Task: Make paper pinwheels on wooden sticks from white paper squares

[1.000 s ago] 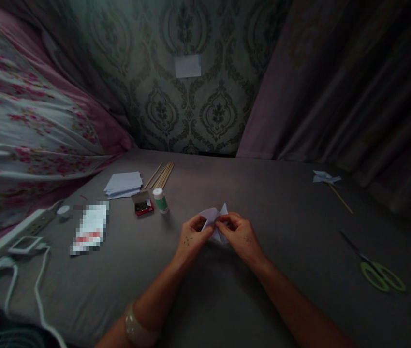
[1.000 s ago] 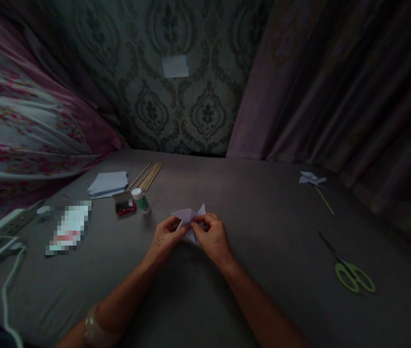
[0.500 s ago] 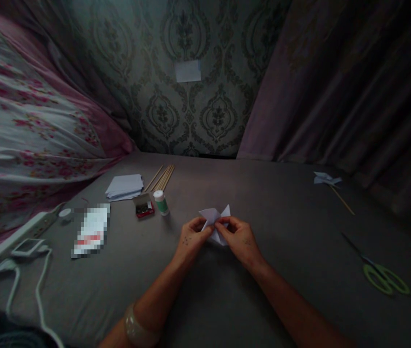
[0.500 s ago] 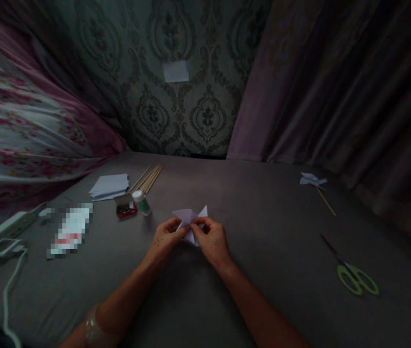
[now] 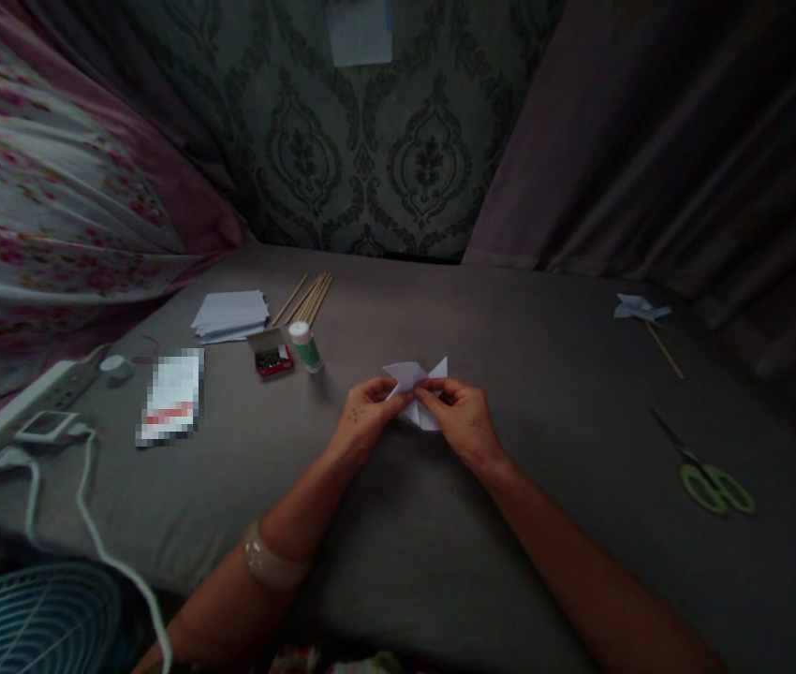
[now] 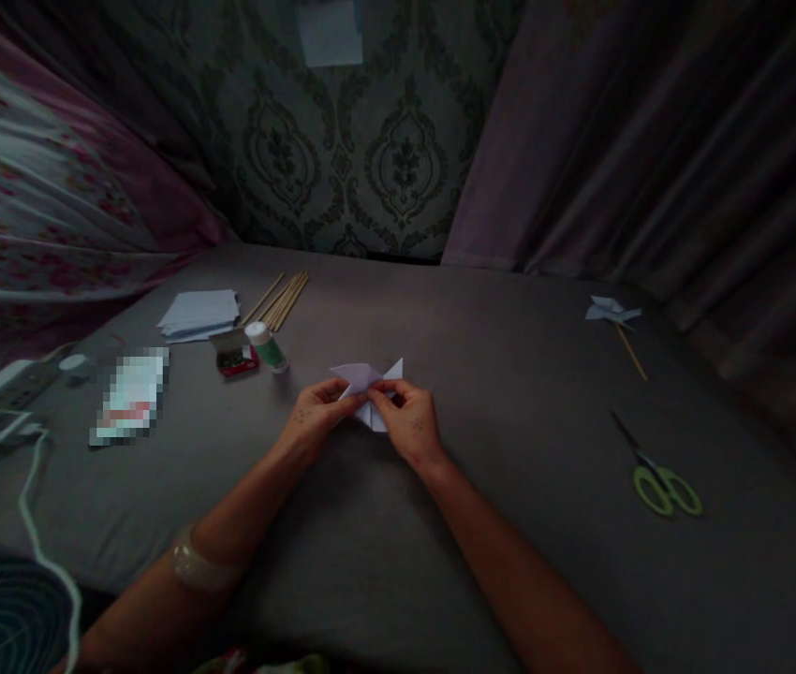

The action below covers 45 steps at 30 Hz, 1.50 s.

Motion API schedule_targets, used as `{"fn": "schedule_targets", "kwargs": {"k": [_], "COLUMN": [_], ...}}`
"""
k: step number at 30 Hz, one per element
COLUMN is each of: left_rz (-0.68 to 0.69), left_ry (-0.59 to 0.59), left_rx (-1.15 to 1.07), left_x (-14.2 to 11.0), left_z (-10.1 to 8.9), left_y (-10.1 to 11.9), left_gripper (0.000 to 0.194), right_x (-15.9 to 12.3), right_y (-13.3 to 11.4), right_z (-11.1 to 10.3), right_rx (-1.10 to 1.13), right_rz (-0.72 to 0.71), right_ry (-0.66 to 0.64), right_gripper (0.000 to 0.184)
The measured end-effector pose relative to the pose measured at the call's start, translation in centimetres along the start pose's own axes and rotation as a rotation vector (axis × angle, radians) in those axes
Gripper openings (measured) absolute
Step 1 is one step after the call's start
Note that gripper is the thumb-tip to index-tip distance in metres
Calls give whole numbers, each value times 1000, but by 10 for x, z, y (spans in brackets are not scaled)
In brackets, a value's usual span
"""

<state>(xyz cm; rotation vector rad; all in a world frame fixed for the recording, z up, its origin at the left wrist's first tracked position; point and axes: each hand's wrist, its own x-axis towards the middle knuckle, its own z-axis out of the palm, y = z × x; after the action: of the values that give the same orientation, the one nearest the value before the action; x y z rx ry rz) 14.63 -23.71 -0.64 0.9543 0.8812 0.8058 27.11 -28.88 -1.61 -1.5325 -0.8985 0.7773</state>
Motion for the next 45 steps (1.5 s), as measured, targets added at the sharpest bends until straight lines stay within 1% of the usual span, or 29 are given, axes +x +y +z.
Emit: {"fn": "schedule_targets", "kwargs": {"k": [4, 9, 15, 19, 22, 28, 35, 45], "left_rz": [-3, -2, 4, 20, 39, 34, 87, 59], "left_ry": [0, -5, -2, 6, 8, 6, 16, 23], "left_rx": [2, 12, 36, 55, 69, 71, 151, 176], "left_x": [1, 2, 4, 5, 4, 4, 6, 8], "left_z": [-1, -2, -3, -4, -3, -3, -6, -7], "left_y": [-2, -3, -5, -7, -6, -5, -9, -11], "left_gripper": [31, 29, 31, 28, 26, 24, 20, 22], "right_x": [-1, 0, 1, 0, 1, 0, -2, -2], "right_y": [1, 3, 6, 4, 5, 8, 15, 17], "right_z": [0, 0, 0, 0, 1, 4, 7, 7], "right_rx": [-6, -3, -10, -22, -25, 1, -11, -39], "right_rz": [-4, 1, -4, 6, 11, 15, -18, -24], "right_ry": [22, 4, 13, 8, 15, 26, 66, 66], "right_gripper": [29, 31, 29, 29, 30, 30, 30, 28]}}
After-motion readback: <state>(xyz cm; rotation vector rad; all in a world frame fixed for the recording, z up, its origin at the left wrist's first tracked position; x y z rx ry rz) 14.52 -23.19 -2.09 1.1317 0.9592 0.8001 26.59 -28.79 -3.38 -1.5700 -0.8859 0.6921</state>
